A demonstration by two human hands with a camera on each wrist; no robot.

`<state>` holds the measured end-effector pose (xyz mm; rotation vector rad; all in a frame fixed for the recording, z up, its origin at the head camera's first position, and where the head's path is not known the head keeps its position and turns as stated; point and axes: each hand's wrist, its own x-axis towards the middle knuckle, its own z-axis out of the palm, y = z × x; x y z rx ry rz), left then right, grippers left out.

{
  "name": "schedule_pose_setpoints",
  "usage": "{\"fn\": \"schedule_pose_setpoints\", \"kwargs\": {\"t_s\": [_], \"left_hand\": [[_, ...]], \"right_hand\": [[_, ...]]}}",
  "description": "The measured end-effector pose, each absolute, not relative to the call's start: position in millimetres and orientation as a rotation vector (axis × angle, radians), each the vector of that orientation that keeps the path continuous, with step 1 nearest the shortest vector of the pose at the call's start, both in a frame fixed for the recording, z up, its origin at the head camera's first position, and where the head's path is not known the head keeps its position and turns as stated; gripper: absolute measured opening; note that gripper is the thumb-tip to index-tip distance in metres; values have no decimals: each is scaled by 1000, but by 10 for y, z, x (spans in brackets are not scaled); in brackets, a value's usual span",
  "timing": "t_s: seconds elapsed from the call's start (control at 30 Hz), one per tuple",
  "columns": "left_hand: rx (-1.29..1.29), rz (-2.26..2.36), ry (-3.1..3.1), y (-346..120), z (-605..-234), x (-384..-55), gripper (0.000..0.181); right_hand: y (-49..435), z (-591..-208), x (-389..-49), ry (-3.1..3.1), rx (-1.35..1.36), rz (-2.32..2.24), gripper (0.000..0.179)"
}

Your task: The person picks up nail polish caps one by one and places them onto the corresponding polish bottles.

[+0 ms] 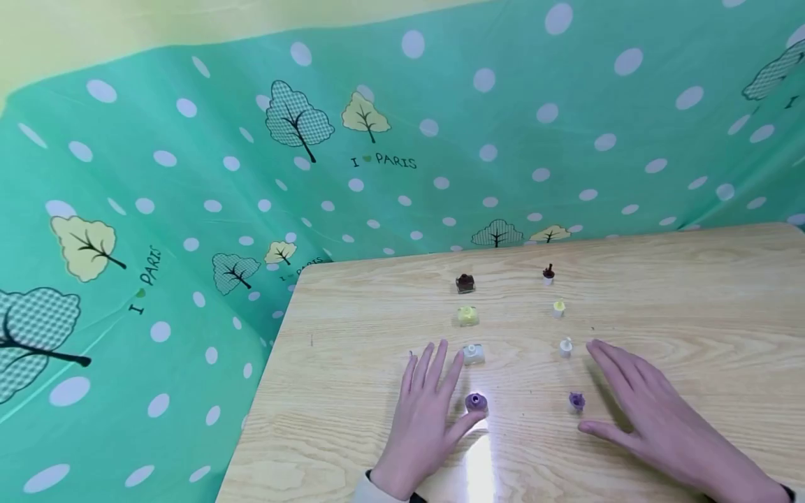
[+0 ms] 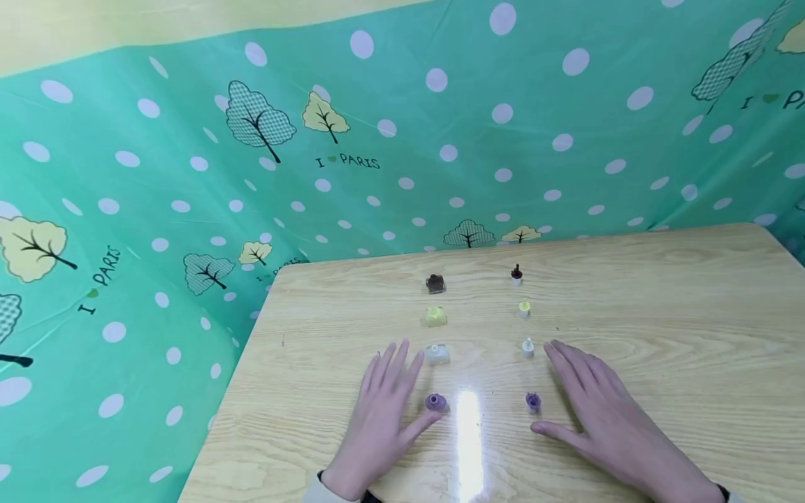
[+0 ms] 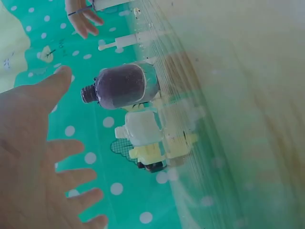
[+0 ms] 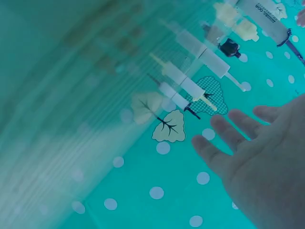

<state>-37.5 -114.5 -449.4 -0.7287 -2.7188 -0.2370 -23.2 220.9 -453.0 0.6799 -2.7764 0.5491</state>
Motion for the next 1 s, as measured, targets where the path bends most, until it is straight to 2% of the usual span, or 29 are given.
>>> {"fn": "schedule_pose_setpoints", "kwargs": {"t_s": [0.13,0.3,1.0], "left_hand": [[-751,-338,-2700,-1157,-4483,-364,80],[-773,-478,-2663,-1171,-4484,-343,71],[-823,-699,-2704,-1165,-4549,-426,46]], "right_hand": [[2183,-4480,-219,-2873,584,626,105],[2163,-4435,-224,-2973,505,671,90],[2096,-4463,-380,-3101,587,793,44]]}}
